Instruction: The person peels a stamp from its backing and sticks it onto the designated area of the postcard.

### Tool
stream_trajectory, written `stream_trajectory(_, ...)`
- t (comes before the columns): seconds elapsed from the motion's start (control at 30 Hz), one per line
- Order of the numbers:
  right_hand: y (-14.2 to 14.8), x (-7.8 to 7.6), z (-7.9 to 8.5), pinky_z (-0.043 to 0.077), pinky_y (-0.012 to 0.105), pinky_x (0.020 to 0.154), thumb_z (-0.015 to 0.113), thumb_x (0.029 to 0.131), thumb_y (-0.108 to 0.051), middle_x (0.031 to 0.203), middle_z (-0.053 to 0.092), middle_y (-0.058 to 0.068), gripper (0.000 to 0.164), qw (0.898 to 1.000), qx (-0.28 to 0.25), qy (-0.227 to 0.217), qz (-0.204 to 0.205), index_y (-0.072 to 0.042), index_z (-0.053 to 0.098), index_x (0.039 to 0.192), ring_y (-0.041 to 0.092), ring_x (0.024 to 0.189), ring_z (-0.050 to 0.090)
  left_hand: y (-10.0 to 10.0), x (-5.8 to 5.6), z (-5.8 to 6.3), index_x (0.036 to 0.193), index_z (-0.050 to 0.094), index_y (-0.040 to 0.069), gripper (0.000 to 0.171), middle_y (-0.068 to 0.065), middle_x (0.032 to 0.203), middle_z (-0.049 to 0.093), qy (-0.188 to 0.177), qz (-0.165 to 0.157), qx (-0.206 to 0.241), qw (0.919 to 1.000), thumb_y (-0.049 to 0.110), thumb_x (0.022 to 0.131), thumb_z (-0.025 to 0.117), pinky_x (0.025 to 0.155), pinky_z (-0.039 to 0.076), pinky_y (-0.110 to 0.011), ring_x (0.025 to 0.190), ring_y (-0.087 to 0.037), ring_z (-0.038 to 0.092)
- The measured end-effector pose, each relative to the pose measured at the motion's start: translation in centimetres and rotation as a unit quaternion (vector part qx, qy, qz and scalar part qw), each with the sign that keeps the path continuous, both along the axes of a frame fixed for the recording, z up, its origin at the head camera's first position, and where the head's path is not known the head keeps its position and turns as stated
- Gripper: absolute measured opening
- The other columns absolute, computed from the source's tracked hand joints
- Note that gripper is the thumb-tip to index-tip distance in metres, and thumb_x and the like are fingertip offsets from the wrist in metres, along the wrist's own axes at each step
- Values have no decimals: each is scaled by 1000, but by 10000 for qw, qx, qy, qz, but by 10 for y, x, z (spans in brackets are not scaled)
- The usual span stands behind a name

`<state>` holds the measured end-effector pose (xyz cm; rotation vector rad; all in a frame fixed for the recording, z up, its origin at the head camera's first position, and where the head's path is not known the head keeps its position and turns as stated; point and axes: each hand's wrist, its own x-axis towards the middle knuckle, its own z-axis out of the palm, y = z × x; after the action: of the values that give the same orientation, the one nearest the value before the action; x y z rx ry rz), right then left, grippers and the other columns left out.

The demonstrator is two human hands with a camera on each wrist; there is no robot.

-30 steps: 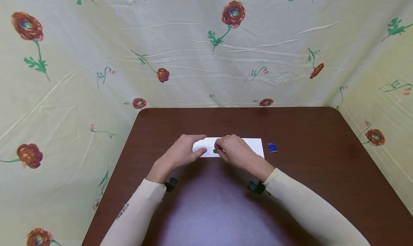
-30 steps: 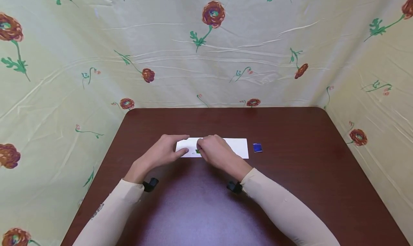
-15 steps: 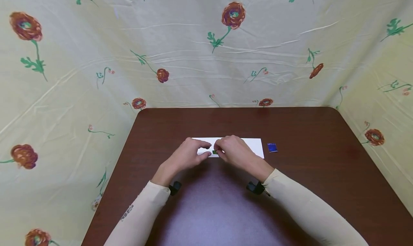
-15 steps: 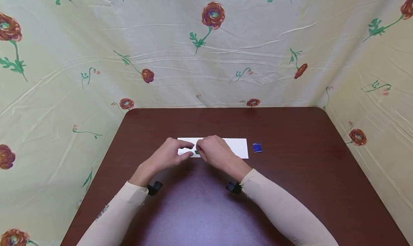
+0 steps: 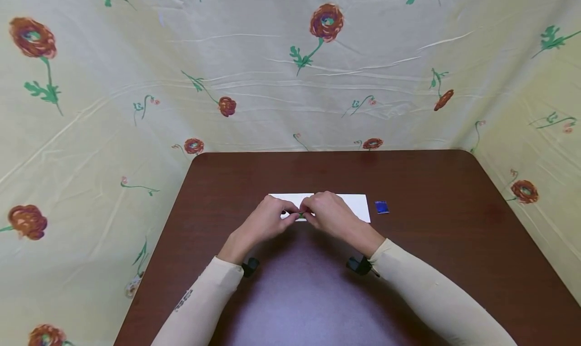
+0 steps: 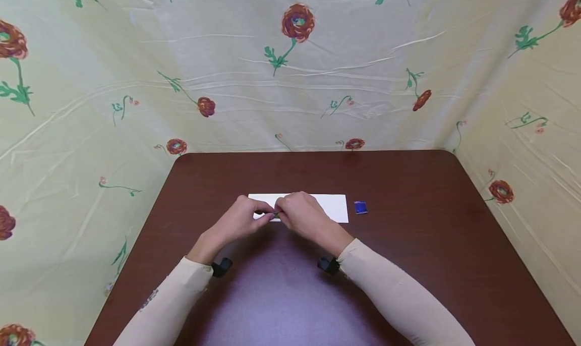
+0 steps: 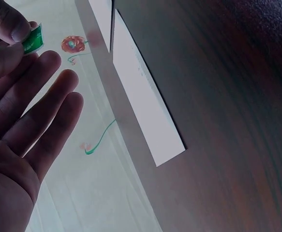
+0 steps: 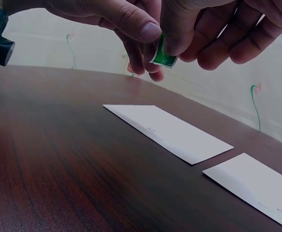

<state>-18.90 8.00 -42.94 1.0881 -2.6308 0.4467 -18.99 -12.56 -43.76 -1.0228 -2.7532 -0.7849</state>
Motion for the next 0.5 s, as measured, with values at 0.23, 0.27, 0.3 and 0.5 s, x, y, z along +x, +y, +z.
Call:
stream_trajectory(0.23,0,1,0,52,29,62,77,84,-15,79,72,-10,7,10000,-2,61,32,-19,74,88,10,67,62,-1,1,-2,84,78,18,9,13,78,72,-7,26,28,10000,12,89,72,70,52,-24,72,-2,60)
stream_trajectory(0.27,1,1,0,51,29,62,77,84,-15,79,72,-10,6,10000,-11,55,29,-19,74,88,9,67,62,-2,1,-2,84,78,18,10,13,78,72,-35,44,39,10000,12,89,72,70,52,-24,72,-2,61)
stream_trajectory(0.3,1,1,1,51,28,62,77,84,-15,78,71,-10,6,10000,-21,45,20,-19,74,88,9,67,62,-2,1,-2,84,78,18,9,13,78,72,-33,47,52,10000,12,89,73,70,52,-24,72,-2,61)
stream_trajectory(0.5,6,2,2,49,26,61,78,85,-19,79,71,-9,6,9998,-69,-181,-96,-18,74,89,8,67,61,-6,2,-1,85,77,18,7,13,77,71,-46,147,-1,9999,14,89,73,69,51,-23,71,-1,61)
